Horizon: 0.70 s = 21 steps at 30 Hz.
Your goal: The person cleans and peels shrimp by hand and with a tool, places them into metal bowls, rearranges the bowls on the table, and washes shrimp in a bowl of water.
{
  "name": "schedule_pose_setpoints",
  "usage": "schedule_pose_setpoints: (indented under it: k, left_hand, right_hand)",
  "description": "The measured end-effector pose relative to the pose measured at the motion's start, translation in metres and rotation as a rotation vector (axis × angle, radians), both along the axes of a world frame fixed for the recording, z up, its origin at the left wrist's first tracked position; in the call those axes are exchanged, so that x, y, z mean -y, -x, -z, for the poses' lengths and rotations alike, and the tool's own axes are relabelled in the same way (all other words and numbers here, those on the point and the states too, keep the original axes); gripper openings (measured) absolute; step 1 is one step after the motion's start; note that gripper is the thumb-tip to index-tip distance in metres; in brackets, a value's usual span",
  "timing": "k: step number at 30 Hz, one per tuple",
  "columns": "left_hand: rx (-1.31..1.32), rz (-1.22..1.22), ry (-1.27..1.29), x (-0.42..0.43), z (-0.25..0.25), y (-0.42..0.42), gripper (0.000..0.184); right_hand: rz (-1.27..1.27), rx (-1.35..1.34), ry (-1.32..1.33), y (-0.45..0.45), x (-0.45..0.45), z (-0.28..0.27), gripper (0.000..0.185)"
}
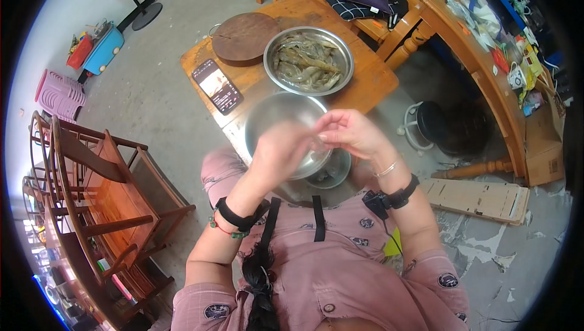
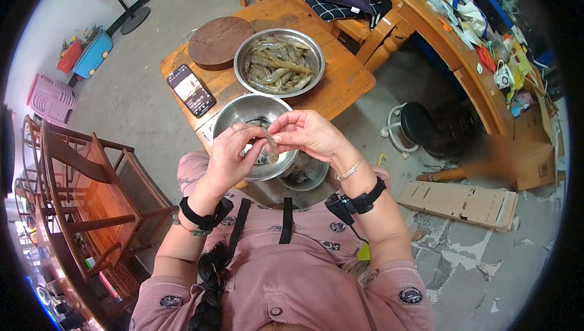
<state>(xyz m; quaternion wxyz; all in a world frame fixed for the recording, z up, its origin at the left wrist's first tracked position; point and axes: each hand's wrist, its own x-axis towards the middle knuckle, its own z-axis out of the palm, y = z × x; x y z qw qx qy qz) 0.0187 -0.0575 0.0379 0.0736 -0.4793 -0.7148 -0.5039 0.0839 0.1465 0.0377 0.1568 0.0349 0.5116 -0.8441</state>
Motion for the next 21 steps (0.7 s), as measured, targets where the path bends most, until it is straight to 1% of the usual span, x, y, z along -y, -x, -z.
schedule_pose_setpoints:
  k: [8, 11, 13, 14, 16, 17, 19, 20, 21]
  left_hand:
    - [-0.034, 0.014, -0.004, -0.002, -0.003, 0.000, 0.020]
    - [-0.050, -0.017, -0.013, -0.003, -0.003, -0.001, 0.021]
    - [-0.073, -0.068, -0.062, -0.005, -0.007, -0.004, 0.019]
    - [-0.074, -0.067, -0.063, -0.005, -0.004, -0.004, 0.019]
    - [0.079, -0.153, -0.067, -0.005, 0.007, -0.003, 0.016]
    - [0.079, -0.153, -0.066, -0.005, 0.012, -0.003, 0.016]
    - [0.238, -0.212, -0.101, -0.007, 0.019, -0.005, 0.014]
    - [0.237, -0.212, -0.100, -0.006, 0.021, -0.005, 0.014]
    - [0.231, -0.238, -0.096, -0.005, 0.022, -0.004, 0.015]
  right_hand:
    - [0.005, 0.024, 0.028, -0.001, 0.000, 0.007, 0.014]
    - [0.027, 0.028, 0.102, 0.001, 0.002, 0.016, 0.014]
    - [0.041, 0.078, 0.258, 0.000, 0.006, 0.020, 0.015]
    - [0.042, 0.077, 0.257, -0.001, 0.010, 0.021, 0.015]
    - [0.093, 0.063, 0.231, -0.003, 0.020, 0.019, 0.015]
    - [0.092, 0.063, 0.231, -0.003, 0.022, 0.020, 0.015]
    - [0.157, -0.027, 0.116, -0.002, 0.026, 0.019, 0.016]
    - [0.157, -0.027, 0.117, -0.001, 0.030, 0.019, 0.016]
    - [0.224, -0.050, 0.075, -0.001, 0.034, 0.016, 0.017]
